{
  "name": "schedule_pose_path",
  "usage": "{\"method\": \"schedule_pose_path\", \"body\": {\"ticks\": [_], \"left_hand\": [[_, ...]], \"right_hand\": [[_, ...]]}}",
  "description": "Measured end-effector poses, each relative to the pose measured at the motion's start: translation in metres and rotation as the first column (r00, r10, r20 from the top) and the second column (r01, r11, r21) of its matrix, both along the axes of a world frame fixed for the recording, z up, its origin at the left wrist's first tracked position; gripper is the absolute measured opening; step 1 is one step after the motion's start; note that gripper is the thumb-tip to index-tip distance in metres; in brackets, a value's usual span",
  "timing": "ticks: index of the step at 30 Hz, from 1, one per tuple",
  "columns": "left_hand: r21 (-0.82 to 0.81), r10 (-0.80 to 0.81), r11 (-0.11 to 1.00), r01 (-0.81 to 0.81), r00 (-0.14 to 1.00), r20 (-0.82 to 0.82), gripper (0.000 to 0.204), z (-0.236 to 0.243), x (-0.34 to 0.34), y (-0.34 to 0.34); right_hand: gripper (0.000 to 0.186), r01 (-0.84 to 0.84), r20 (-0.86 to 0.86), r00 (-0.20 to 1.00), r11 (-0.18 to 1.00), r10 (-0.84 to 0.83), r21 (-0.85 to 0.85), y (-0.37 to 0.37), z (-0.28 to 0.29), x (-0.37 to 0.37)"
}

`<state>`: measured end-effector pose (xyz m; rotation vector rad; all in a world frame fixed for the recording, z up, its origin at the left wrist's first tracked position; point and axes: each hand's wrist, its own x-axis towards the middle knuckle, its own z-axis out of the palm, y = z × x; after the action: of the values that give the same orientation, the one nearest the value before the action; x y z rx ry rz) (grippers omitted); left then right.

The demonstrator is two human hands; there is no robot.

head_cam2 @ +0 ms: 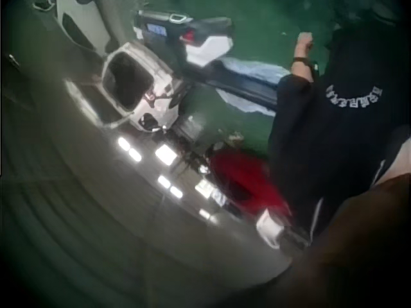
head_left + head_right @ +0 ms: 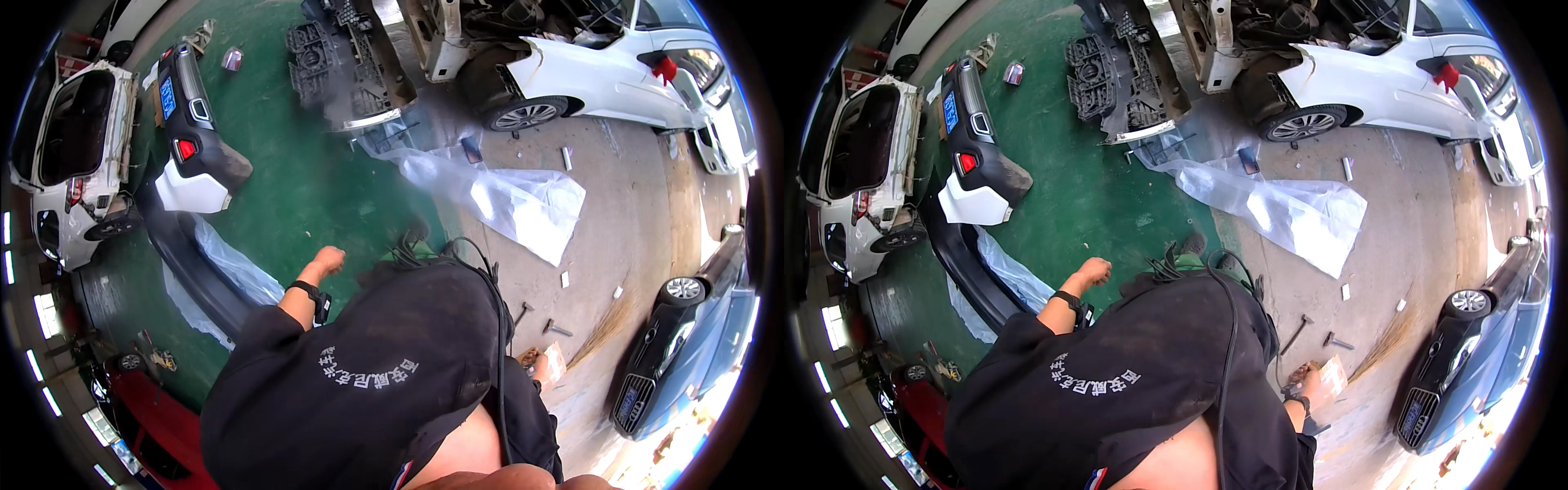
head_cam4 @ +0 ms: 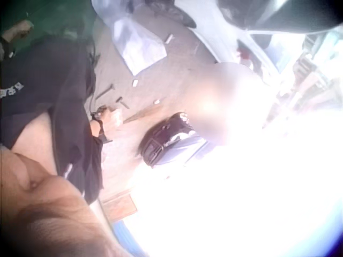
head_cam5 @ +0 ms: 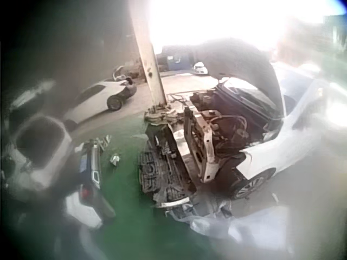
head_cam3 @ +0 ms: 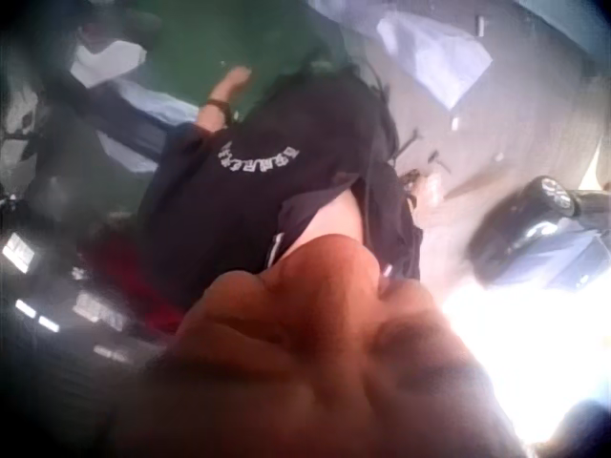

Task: The person uses a hammer and a metal rod to straighten and adjust a damaged white car panel. The person hammers at various points on the panel and uses the rod to pry and align the bodywork.

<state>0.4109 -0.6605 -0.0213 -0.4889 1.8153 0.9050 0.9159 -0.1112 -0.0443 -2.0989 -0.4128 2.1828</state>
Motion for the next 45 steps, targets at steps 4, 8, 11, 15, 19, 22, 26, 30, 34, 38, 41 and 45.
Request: {"method": "schedule_pose_path", "body": {"ticks": [4,8,11,15,19,22,26,30,34,38,41,45], "left_hand": [[-0.117,0.006,0.993,-0.001,0.999,0.038,0.020,-0.012,0.067,-0.027],[-0.109,0.229,0.969,-0.220,0.971,0.076,0.024,-0.013,0.129,-0.044],[-0.109,0.365,0.929,-0.353,0.924,0.116,0.026,0.007,0.171,-0.047],[-0.256,0.448,0.871,-0.418,0.892,0.067,0.020,0.040,0.233,-0.061],[-0.202,0.662,0.749,-0.631,0.702,0.262,0.017,0.035,0.291,-0.085],[-0.304,0.674,0.732,-0.610,0.713,0.191,0.018,0.041,0.307,-0.067],[-0.222,0.763,0.646,-0.730,0.605,0.229,0.015,0.014,0.325,-0.078],[-0.212,0.725,0.688,-0.694,0.668,0.166,0.022,0.006,0.314,-0.081],[-0.137,0.753,0.658,-0.741,0.647,0.118,0.035,-0.018,0.300,-0.102],[-0.033,0.796,0.601,-0.798,0.595,0.112,0.035,-0.039,0.294,-0.130],[-0.040,0.810,0.584,-0.811,0.578,0.098,0.029,-0.037,0.290,-0.144],[0.144,0.778,0.561,-0.815,0.578,0.246,0.022,-0.076,0.334,-0.200]], "right_hand": [[0.014,-0.010,0.011,1.000,0.992,0.009,0.128,0.054,-0.019,-0.039],[0.020,-0.145,0.018,0.989,0.988,0.144,0.057,0.096,-0.028,-0.080],[0.022,-0.241,0.049,0.970,0.969,0.238,0.057,0.107,-0.040,-0.108],[0.022,-0.313,0.086,0.947,0.950,0.311,0.011,0.106,-0.054,-0.142],[0.015,-0.341,-0.028,0.939,0.938,0.343,0.056,0.119,-0.089,-0.145],[0.012,-0.413,0.057,0.911,0.907,0.409,0.085,0.112,-0.073,-0.168],[0.012,-0.452,0.007,0.890,0.882,0.456,0.133,0.132,-0.087,-0.178],[0.022,-0.564,0.078,0.825,0.812,0.559,0.150,0.108,-0.048,-0.208],[0.025,-0.671,0.147,0.742,0.720,0.654,0.179,0.075,-0.016,-0.251],[0.025,-0.787,0.131,0.599,0.552,0.790,0.275,0.080,-0.028,-0.295],[0.023,-0.746,-0.014,0.652,0.645,0.758,0.166,0.058,-0.027,-0.325],[0.025,-0.825,0.056,0.547,0.527,0.835,0.202,0.018,-0.043,-0.374]]}}
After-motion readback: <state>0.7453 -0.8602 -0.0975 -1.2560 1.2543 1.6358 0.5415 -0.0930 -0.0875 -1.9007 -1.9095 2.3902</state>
